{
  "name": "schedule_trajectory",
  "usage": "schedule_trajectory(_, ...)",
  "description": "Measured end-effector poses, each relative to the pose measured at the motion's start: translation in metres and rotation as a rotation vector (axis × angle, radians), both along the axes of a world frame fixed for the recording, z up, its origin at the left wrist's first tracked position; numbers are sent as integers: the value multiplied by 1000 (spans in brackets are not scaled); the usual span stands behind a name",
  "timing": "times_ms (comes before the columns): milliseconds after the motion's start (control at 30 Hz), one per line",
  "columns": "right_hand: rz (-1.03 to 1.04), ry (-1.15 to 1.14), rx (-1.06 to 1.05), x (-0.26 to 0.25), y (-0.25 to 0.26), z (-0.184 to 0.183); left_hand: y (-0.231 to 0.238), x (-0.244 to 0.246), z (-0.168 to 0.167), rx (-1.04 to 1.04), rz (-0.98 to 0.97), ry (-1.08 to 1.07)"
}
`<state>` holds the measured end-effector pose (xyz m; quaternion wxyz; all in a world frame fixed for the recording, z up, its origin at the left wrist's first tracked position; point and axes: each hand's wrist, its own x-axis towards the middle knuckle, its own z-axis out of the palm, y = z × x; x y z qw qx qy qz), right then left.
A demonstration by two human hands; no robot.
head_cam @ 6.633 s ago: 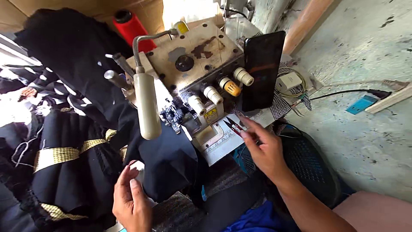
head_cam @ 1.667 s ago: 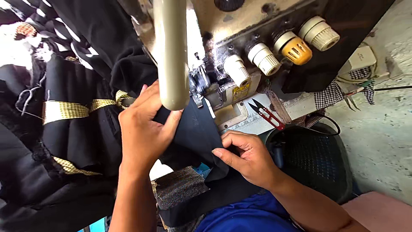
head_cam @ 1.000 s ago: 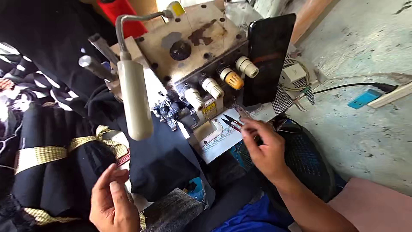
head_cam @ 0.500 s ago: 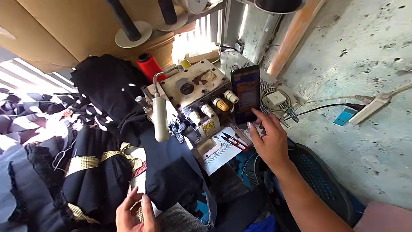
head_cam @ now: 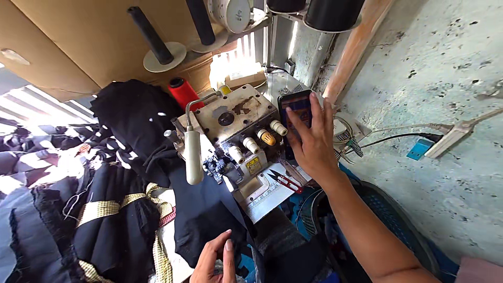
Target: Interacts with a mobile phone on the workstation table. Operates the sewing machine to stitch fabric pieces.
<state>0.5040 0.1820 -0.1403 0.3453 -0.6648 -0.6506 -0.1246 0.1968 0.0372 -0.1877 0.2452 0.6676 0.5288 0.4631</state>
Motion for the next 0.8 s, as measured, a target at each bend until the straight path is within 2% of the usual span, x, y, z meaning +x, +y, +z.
schedule_trajectory(333, 71, 59, 42, 4, -1, -4, 2, 14, -1, -195, 23, -40)
schedule_trajectory(633, -32, 139, 94, 13, -3, 0, 18, 38, -7, -196, 67, -98)
schedule_trajectory(733, -35, 128, 96, 15, -1, -1, 22, 38, -8, -197, 39, -219)
schedule_trajectory(800, -30, 92, 76, 16, 0, 1, 21, 36, -4, -252, -25, -408)
